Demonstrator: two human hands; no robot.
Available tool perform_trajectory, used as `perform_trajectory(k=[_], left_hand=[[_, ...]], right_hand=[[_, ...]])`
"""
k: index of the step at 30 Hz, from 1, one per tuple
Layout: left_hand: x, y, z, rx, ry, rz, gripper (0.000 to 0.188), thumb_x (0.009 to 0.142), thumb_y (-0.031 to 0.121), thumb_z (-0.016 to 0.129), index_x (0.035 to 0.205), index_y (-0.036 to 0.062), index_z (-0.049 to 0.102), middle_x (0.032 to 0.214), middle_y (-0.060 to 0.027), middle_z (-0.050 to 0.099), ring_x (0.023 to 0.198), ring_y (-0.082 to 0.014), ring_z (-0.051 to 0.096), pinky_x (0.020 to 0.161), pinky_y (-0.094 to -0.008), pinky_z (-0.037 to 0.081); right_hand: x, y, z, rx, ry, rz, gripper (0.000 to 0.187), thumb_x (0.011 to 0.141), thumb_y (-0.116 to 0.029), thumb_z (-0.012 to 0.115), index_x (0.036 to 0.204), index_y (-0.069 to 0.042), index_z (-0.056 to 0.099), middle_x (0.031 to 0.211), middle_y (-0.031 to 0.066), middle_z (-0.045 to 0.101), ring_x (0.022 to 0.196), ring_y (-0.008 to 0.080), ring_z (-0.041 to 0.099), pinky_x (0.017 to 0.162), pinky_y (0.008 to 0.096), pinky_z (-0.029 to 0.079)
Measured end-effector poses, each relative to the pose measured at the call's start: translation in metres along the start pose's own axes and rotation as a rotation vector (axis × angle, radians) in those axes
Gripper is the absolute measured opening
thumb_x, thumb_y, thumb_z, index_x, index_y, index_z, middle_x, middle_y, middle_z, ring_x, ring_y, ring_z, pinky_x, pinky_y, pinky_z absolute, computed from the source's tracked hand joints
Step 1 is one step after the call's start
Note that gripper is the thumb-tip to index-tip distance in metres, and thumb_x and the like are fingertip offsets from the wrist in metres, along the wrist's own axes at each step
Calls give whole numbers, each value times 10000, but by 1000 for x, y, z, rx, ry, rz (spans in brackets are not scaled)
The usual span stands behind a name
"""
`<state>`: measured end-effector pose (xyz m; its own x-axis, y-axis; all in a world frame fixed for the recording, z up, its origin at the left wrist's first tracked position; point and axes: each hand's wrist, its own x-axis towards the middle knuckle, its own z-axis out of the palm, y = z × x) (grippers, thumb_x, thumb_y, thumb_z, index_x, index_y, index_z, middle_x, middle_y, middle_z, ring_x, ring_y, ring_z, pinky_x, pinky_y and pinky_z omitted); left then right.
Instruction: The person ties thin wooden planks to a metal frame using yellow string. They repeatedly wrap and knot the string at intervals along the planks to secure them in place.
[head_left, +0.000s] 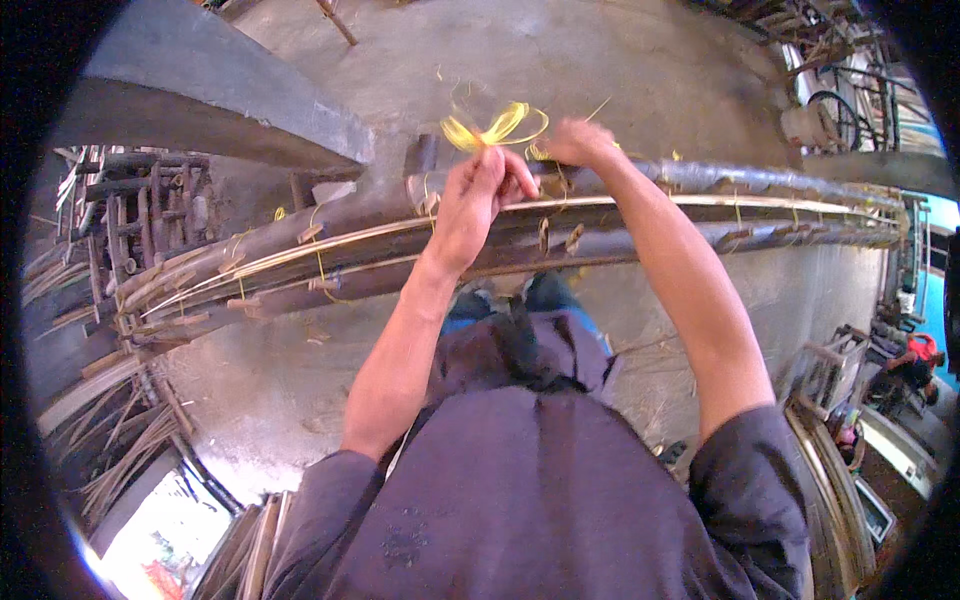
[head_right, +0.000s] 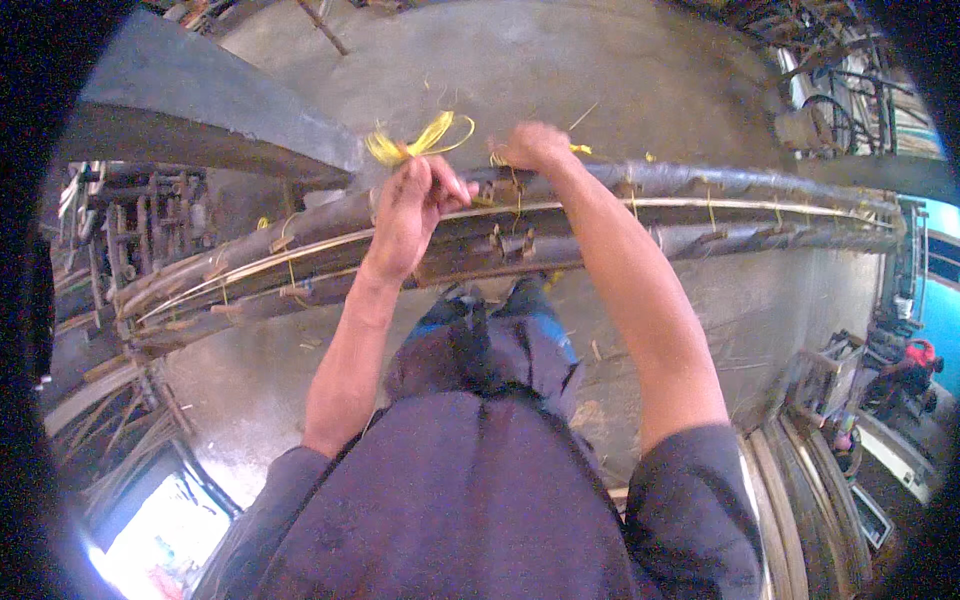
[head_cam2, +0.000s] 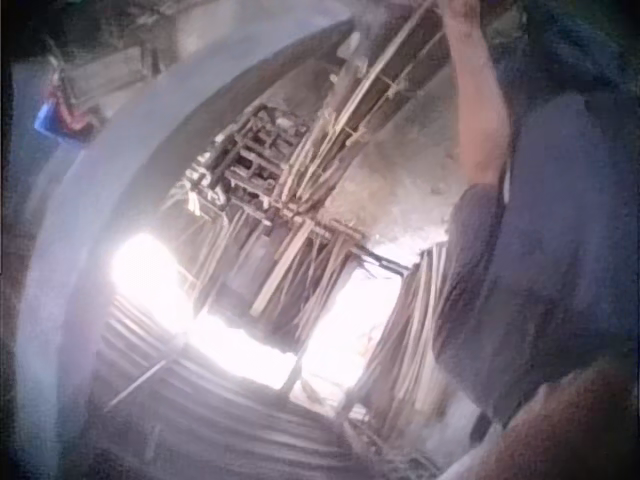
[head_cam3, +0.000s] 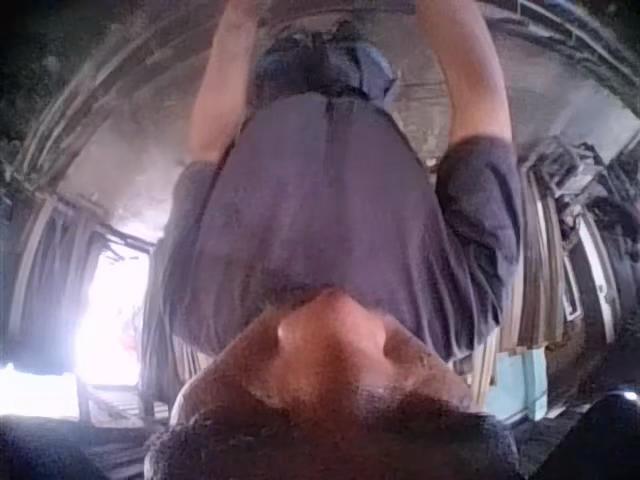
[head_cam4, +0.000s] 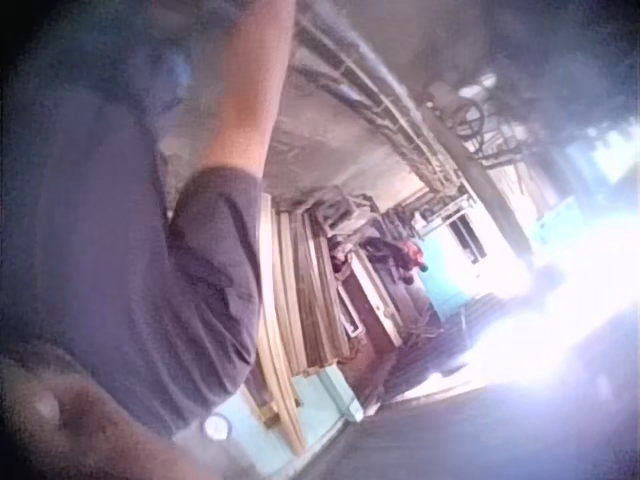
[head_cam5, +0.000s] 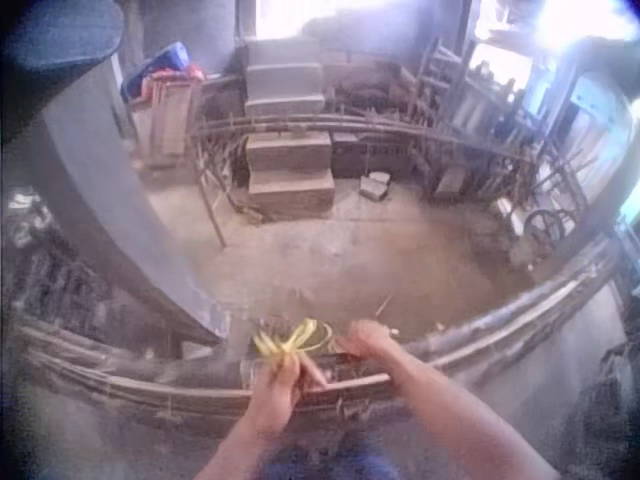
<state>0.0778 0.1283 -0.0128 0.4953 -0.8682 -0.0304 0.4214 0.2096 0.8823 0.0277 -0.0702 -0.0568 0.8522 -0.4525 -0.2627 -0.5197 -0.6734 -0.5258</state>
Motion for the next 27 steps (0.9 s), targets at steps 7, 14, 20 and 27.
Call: perform_trajectory(k=[7, 14, 20, 27], left_hand=[[13, 16, 10, 47, 33, -3, 394, 1008, 343, 399, 705, 93, 428, 681, 29, 372, 657, -81, 404, 865, -361, 502], [155, -64, -15, 1292, 17, -117, 409, 903, 394, 463, 726, 52, 600, 695, -83, 615, 662, -219, 576, 658, -375, 470], [154, -77, -62, 1333, -276, -353, 546, 922, 524, 422, 1037, 32, 629, 975, -132, 655, 929, -301, 601, 880, -384, 457], [69, 44, -138, 1337, -223, -80, 423, 927, 403, 496, 1152, 64, 613, 1117, -140, 646, 1050, -295, 605, 902, -391, 458]], right_hand=[[-126, -34, -2, 699, 46, -233, 218, 899, -190, 487, 756, -36, 543, 704, 29, 588, 702, 156, 586, 625, 336, 469], [-183, -12, 114, 113, -7, -503, 138, 775, -171, 573, 676, -74, 564, 669, 95, 599, 635, 258, 627, 580, 394, 505], [-192, -21, 83, 135, -79, -511, 440, 692, -44, 647, 1118, -66, 537, 991, 127, 563, 933, 288, 573, 844, 395, 476], [-183, -100, 201, 1367, -362, 399, 452, 897, -150, 570, 1321, -53, 448, 895, 89, 627, 887, 192, 610, 822, 324, 483]])
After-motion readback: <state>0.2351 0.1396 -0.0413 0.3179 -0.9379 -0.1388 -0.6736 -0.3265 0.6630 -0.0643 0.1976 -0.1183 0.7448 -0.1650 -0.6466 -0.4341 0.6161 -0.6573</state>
